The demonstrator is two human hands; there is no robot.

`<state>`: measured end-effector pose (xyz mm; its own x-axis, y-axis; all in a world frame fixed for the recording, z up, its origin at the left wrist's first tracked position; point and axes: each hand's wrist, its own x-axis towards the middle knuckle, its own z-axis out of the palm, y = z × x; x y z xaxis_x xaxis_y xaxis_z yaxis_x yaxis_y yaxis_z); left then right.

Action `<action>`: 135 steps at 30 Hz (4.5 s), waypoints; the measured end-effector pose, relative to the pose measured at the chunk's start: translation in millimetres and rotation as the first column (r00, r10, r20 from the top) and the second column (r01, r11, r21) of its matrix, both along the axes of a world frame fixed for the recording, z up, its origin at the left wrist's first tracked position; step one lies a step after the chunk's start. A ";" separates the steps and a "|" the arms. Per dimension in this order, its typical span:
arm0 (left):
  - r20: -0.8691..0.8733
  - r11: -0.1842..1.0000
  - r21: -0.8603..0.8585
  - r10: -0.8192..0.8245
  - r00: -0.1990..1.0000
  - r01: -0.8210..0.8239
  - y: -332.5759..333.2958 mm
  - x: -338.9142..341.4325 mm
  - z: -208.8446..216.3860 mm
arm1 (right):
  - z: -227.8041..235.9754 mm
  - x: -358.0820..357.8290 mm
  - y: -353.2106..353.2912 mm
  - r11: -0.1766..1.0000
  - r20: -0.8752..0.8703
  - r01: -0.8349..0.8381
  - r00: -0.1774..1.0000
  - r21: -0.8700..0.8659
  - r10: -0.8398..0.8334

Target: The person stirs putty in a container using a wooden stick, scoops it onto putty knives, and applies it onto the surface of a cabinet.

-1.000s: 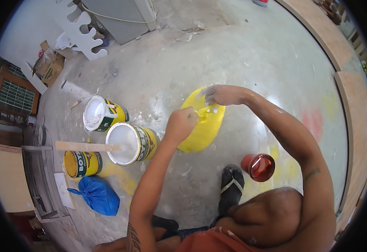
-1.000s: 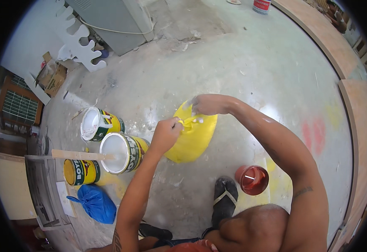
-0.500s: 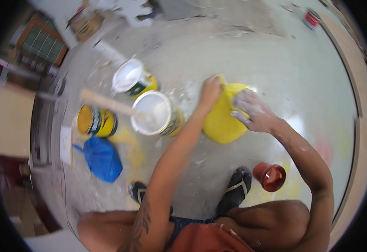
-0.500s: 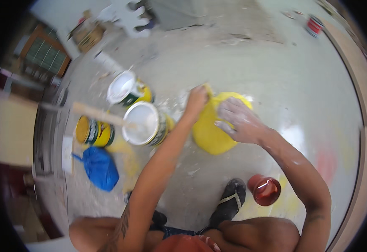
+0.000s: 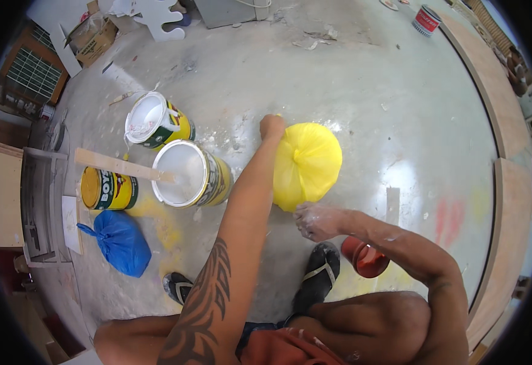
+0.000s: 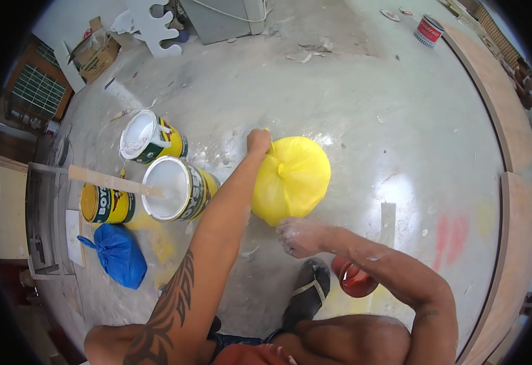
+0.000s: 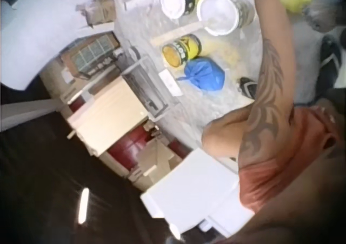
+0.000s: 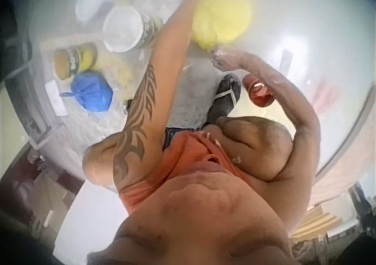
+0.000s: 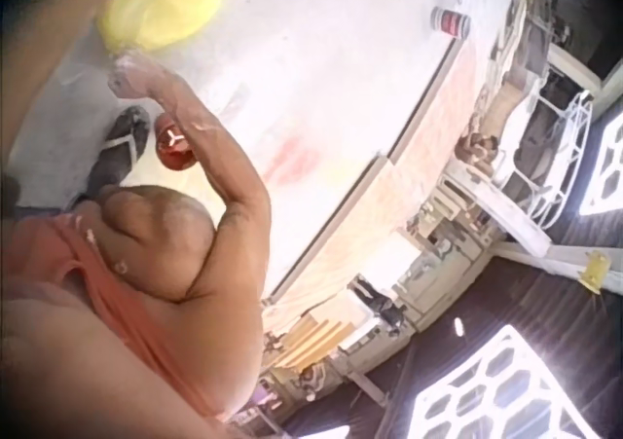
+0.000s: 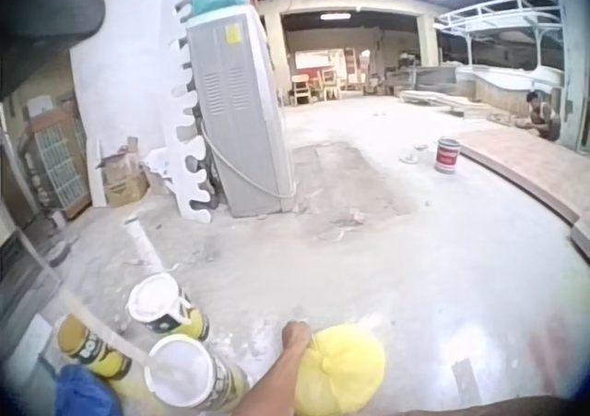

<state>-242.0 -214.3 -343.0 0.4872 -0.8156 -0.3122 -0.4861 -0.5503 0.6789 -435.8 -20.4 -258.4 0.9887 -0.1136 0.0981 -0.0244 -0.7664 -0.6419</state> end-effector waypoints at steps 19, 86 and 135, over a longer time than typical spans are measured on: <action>-0.552 0.740 -0.665 -0.577 0.602 0.099 161.8 -10.3 66.1 | 61.2 33.0 -73.9 0.094 -0.170 0.436 0.527 0.895 -0.833; -0.036 0.830 -0.366 0.439 0.898 -0.421 444.9 548.7 176.9 | 90.7 733.4 9.0 0.781 0.018 0.255 0.954 -0.570 -0.298; -0.289 0.922 -0.362 0.027 0.957 -0.135 283.9 277.5 264.5 | 74.8 419.7 -233.7 0.521 -0.666 0.577 0.746 0.629 -0.022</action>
